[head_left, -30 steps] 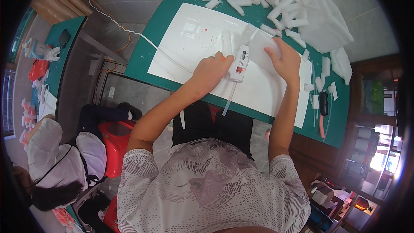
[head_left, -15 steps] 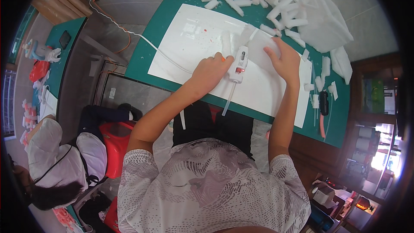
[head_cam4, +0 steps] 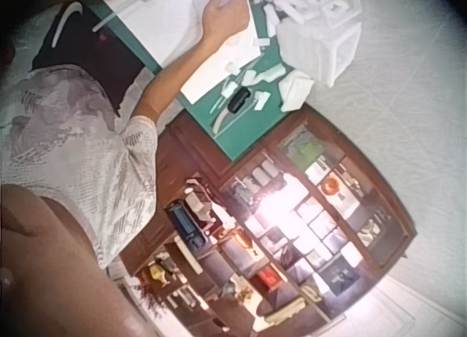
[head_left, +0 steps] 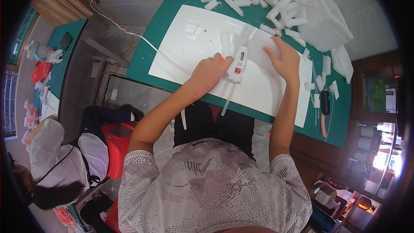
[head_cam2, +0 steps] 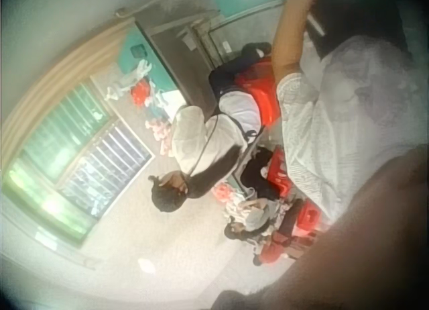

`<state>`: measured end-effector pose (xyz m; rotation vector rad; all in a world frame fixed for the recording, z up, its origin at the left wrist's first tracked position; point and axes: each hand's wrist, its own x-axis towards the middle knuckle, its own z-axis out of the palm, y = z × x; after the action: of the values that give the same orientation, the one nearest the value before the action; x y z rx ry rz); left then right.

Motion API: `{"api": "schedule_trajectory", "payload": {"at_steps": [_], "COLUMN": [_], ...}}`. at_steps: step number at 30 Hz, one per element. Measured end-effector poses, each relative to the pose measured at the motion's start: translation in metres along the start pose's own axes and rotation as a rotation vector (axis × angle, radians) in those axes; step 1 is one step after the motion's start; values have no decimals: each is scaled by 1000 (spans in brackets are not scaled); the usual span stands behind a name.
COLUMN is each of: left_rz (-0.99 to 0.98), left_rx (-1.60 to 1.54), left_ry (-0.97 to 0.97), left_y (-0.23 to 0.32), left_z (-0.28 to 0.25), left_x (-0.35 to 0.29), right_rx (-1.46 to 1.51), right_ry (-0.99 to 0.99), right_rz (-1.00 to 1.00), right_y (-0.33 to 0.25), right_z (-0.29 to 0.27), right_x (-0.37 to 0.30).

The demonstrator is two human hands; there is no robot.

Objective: The person assembles foam structures by applying hot glue to foam pieces using a hot glue gun and joining the pieces together by hand.

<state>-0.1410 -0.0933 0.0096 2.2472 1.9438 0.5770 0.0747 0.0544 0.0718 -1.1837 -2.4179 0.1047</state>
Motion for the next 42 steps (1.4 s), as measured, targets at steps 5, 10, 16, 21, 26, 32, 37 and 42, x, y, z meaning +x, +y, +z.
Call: {"api": "schedule_trajectory", "payload": {"at_steps": [5, 10, 16, 21, 26, 32, 37, 42], "left_rz": [92, 86, 77, 78, 86, 77, 8, 10], "left_rx": [41, 38, 63, 81, 101, 129, 97, 103], "left_ry": [171, 156, 136, 142, 164, 173, 11, 12], "left_y": [-5, -5, -4, -5, -4, -1, 2, 2], "left_z": [9, 8, 6, 9, 9, 7, 1, 0], "left_x": [-1, -1, -1, -1, -2, -2, -1, -1], "right_rx": [-18, -7, -20, -7, -4, -28, -23, -15], "right_ry": [-40, -27, -28, -19, -37, -45, -18, -27], "right_rz": [21, 20, 18, 12, 21, 21, 2, 12], "right_y": [-1, -2, -1, -1, -2, -2, 1, -1], "right_z": [-2, -2, -2, 0, -2, -2, 0, -1], "right_x": [1, 0, 0, 0, 0, 0, 0, -1]}}
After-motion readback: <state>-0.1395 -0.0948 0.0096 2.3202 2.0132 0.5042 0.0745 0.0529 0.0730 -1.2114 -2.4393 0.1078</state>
